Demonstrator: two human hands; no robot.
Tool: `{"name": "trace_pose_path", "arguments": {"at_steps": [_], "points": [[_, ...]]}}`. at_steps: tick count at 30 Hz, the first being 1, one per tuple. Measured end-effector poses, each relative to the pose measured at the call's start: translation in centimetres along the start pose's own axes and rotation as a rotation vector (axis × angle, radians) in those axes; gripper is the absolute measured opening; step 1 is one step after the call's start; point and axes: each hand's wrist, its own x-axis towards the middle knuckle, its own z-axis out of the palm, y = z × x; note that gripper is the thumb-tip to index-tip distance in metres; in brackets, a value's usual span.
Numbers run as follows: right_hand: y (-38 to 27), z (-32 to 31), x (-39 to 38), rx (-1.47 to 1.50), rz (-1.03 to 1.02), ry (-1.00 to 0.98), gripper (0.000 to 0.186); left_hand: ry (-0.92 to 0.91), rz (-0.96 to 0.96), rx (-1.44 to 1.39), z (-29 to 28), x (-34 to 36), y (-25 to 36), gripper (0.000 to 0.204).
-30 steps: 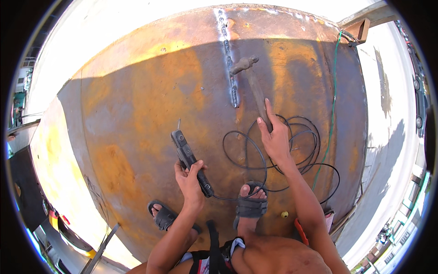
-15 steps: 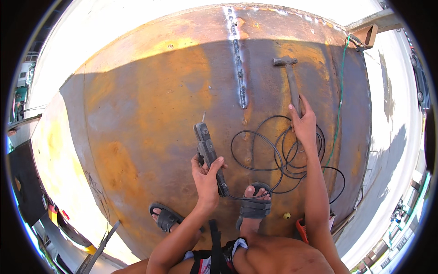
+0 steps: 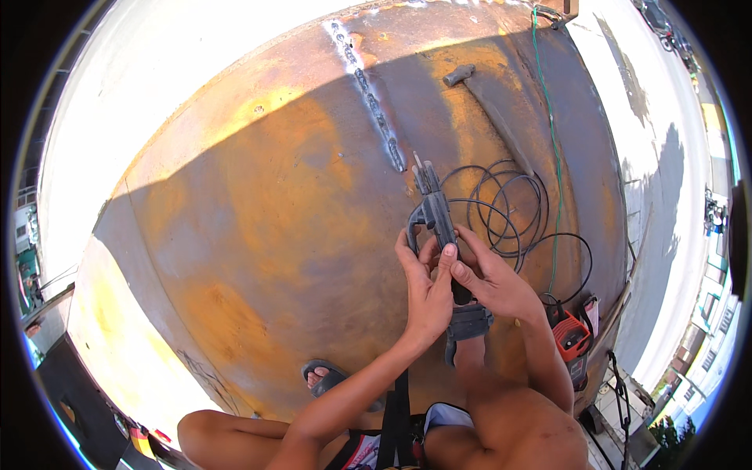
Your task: The person welds a seam on a large curved metal surface using a handheld welding torch, then repeatedly strikes the weld with a hammer to remove slag. The person continues alternating between welding and hammering along the seam.
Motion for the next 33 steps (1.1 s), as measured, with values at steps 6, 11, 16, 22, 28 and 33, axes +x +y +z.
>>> {"name": "trace_pose_path", "arguments": {"at_steps": [6, 11, 16, 22, 28, 33], "points": [[1.2, 3.0, -9.2, 0.302, -0.044, 0.442, 0.063, -0.469, -0.184, 0.155, 1.4, -5.8, 1.9, 0.083], [0.3, 5.0, -21.1, 0.35, 0.056, 0.985, 0.038, -0.989, 0.205, 0.357, 3.7, -11.9, 0.4, 0.066], [-0.3, 6.0, -44.4, 0.289, 0.063, 1.368, 0.052, -1.096, 0.365, 0.351, 4.2, -13.5, -0.5, 0.051], [-0.6, 0.6, -53.3, 0.207, -0.022, 1.471, 0.054, -0.257, 0.448, 0.925, -0.6, -5.6, -10.0, 0.078], [5.7, -6.8, -31.5, 0.361, -0.256, 0.957, 0.043, -0.325, 0.087, 0.662, -0.2, -5.6, -17.5, 0.082], [5.4, -6.2, -17.5, 0.244, -0.096, 0.469, 0.043, -0.301, -0.006, 0.74, 3.8, -9.3, -20.6, 0.07]]}}
